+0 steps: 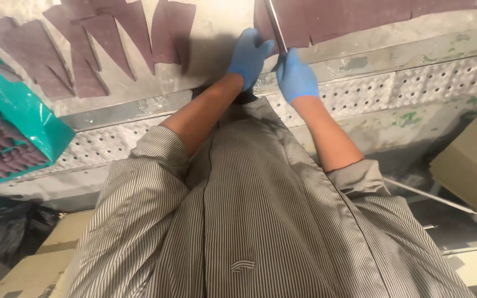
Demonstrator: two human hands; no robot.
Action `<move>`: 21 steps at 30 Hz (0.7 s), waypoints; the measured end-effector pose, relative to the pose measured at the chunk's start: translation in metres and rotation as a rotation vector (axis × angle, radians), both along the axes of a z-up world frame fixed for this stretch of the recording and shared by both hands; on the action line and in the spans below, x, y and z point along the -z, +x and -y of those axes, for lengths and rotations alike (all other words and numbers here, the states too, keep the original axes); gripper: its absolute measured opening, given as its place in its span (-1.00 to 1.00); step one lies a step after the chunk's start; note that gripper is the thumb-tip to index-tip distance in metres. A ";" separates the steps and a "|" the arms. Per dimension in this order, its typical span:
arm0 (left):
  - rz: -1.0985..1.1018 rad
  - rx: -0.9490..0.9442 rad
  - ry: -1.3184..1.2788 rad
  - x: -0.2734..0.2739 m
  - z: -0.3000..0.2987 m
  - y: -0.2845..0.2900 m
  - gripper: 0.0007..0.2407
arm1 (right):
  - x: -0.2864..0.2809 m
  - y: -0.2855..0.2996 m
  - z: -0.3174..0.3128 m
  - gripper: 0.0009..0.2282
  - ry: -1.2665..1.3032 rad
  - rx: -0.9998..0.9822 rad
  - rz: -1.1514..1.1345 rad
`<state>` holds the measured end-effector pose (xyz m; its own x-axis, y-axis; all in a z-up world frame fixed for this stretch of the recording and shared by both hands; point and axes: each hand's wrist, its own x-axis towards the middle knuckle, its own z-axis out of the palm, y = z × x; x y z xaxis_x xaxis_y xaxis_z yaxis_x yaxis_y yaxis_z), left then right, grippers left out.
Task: Cutting a large purple sheet of dough into triangular shapes using a knife and a multi-wheel dough cutter.
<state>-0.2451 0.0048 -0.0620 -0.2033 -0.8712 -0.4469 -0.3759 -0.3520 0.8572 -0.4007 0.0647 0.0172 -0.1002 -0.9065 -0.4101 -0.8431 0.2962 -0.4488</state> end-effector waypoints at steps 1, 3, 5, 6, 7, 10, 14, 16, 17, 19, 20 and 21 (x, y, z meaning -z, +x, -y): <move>-0.095 -0.025 0.077 0.000 0.004 0.006 -0.76 | 0.001 -0.006 0.000 -0.72 0.014 0.000 0.033; -0.185 -0.032 0.173 0.006 -0.005 0.022 -0.77 | -0.009 -0.010 -0.004 -0.75 0.043 0.019 0.069; -0.334 -0.013 0.219 0.023 -0.003 0.034 -0.78 | -0.027 -0.016 0.008 -0.72 0.105 0.011 0.024; -0.326 0.001 0.222 0.026 -0.001 0.036 -0.78 | -0.020 -0.012 0.003 -0.72 0.106 0.025 0.031; -0.251 0.058 0.156 0.028 0.002 0.039 -0.79 | -0.013 -0.007 -0.002 -0.75 0.081 0.017 0.019; -0.058 0.153 0.063 0.018 0.012 0.029 -0.75 | 0.002 0.003 -0.009 -0.79 0.035 0.039 -0.026; 0.146 0.119 -0.057 0.035 0.007 0.012 -0.70 | -0.004 0.008 -0.005 -0.78 0.066 0.056 -0.053; 0.171 0.145 -0.142 0.040 0.020 0.017 -0.70 | 0.001 -0.001 0.002 -0.78 0.049 0.053 -0.036; 0.197 0.171 -0.216 0.043 0.026 0.021 -0.71 | 0.005 -0.003 0.004 -0.77 0.044 0.049 -0.018; 0.126 0.159 -0.100 0.029 0.006 0.047 -0.72 | -0.016 -0.011 -0.004 -0.79 0.024 0.032 0.065; 0.040 0.133 -0.016 0.025 0.008 0.054 -0.74 | -0.024 -0.020 0.003 -0.80 -0.030 0.006 0.127; 0.041 0.141 -0.022 0.024 0.012 0.065 -0.74 | -0.034 -0.020 0.002 -0.80 -0.036 0.015 0.128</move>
